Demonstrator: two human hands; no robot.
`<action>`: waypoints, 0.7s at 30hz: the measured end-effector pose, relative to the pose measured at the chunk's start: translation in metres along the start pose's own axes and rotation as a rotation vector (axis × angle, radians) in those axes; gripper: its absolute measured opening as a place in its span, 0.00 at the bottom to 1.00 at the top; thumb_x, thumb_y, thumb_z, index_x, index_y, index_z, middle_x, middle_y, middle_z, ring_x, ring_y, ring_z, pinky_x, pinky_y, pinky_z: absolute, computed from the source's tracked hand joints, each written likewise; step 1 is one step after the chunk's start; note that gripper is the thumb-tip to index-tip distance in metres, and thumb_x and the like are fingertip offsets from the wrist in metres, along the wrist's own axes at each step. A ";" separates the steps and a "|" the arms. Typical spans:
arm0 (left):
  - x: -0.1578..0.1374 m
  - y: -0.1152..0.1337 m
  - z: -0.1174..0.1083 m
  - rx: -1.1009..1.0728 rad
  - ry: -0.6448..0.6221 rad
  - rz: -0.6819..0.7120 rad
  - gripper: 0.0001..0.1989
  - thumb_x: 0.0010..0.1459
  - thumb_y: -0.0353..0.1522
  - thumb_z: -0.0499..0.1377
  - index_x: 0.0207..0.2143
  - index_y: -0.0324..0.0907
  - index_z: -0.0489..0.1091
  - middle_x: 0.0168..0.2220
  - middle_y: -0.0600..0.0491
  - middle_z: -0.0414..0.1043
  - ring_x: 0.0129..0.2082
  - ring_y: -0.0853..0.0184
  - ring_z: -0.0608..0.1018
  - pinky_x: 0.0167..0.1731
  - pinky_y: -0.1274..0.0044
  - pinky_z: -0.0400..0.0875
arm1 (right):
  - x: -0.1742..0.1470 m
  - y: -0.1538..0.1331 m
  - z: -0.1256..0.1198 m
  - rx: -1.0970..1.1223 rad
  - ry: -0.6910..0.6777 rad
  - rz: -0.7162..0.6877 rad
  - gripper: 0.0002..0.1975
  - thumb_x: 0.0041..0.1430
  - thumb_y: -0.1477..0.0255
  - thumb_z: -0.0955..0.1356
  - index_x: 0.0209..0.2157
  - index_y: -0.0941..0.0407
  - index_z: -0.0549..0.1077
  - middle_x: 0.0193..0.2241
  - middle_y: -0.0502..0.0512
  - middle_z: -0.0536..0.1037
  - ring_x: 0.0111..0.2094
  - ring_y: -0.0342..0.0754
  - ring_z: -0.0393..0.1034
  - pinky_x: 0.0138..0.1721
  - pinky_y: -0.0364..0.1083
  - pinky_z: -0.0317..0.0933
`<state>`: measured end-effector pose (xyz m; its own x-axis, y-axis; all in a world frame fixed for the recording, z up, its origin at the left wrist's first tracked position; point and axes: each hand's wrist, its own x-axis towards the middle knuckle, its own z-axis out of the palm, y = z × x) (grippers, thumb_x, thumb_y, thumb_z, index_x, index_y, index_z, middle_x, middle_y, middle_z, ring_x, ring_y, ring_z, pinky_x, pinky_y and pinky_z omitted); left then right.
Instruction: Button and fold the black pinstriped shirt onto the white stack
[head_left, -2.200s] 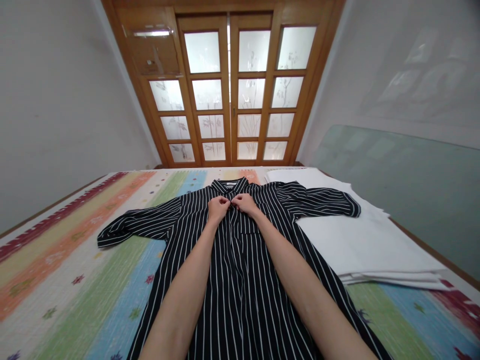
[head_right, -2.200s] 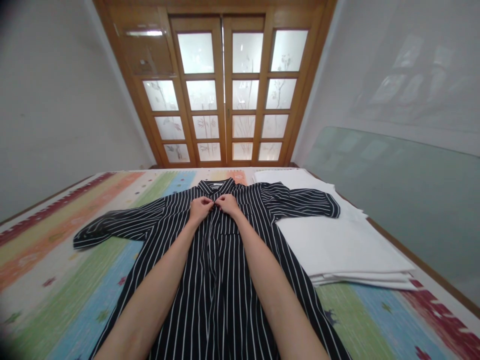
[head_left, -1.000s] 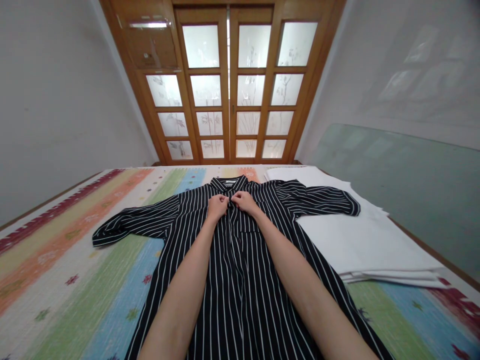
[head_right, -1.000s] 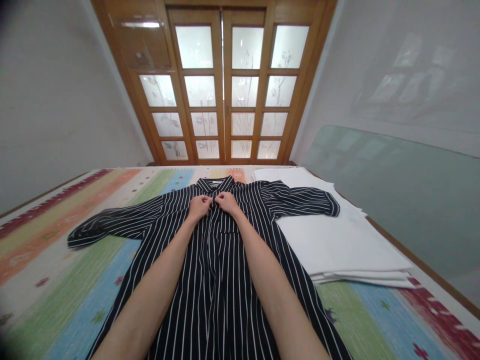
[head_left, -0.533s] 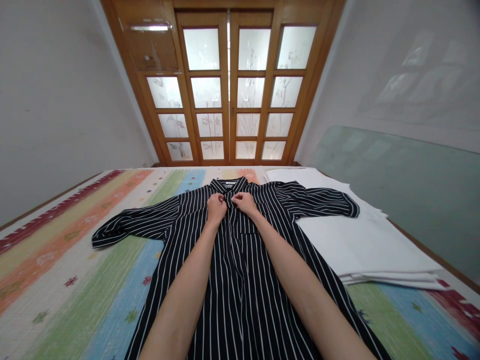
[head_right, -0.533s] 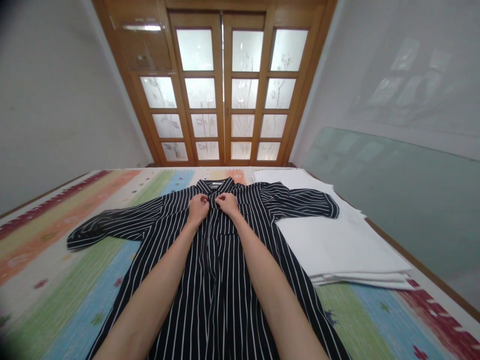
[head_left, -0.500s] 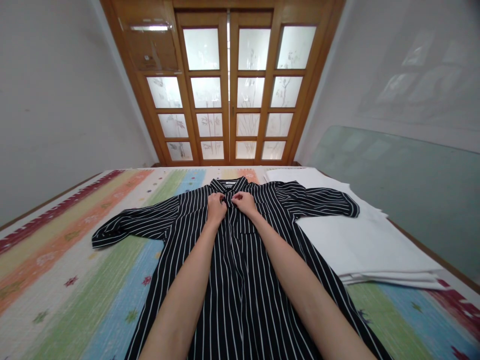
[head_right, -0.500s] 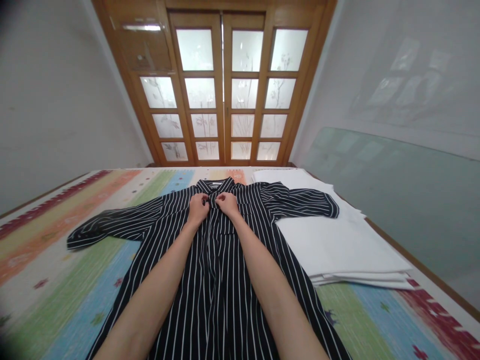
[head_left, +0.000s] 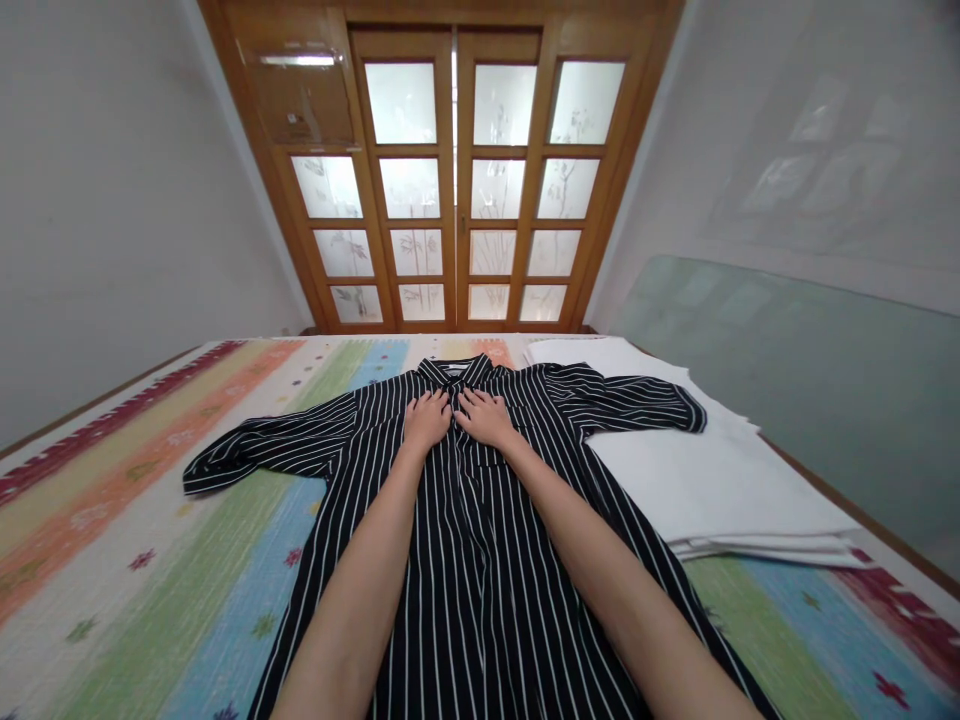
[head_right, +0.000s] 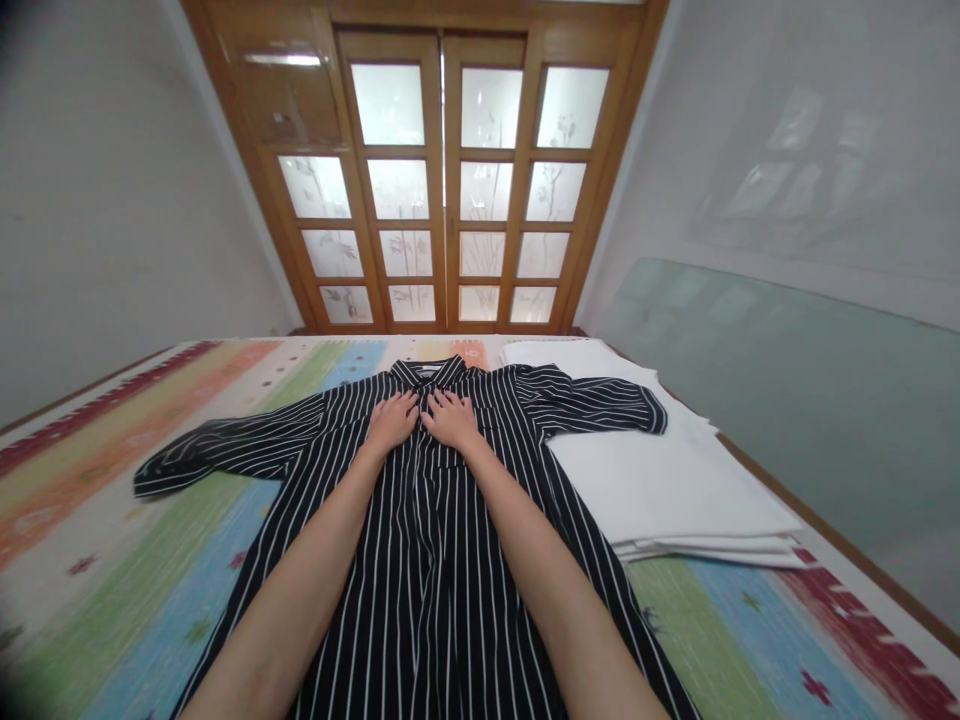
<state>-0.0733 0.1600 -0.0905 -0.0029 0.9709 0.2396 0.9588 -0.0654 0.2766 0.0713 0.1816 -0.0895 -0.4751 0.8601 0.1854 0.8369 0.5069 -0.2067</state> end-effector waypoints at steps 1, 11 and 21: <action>0.000 0.000 0.000 0.007 0.001 -0.005 0.21 0.64 0.33 0.47 0.57 0.45 0.66 0.62 0.48 0.62 0.63 0.58 0.61 0.61 0.62 0.50 | -0.004 0.000 0.000 -0.002 -0.023 -0.004 0.28 0.66 0.60 0.55 0.64 0.56 0.58 0.65 0.59 0.54 0.65 0.58 0.46 0.59 0.60 0.43; -0.016 0.011 -0.006 0.103 0.042 -0.007 0.22 0.66 0.34 0.43 0.56 0.38 0.66 0.60 0.41 0.62 0.62 0.54 0.61 0.60 0.61 0.52 | -0.030 0.005 -0.005 0.119 -0.024 -0.080 0.24 0.69 0.67 0.52 0.61 0.56 0.63 0.63 0.59 0.59 0.65 0.51 0.49 0.63 0.56 0.42; -0.033 0.000 -0.019 0.027 -0.201 0.041 0.24 0.65 0.38 0.45 0.61 0.44 0.59 0.66 0.43 0.51 0.66 0.52 0.52 0.60 0.55 0.48 | -0.052 0.000 -0.009 0.189 -0.052 -0.201 0.24 0.67 0.63 0.57 0.60 0.58 0.65 0.62 0.61 0.61 0.65 0.56 0.48 0.62 0.58 0.43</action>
<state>-0.0788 0.1236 -0.0805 0.0909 0.9941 0.0586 0.9641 -0.1026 0.2449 0.0984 0.1367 -0.0906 -0.6438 0.7407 0.1921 0.6611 0.6649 -0.3476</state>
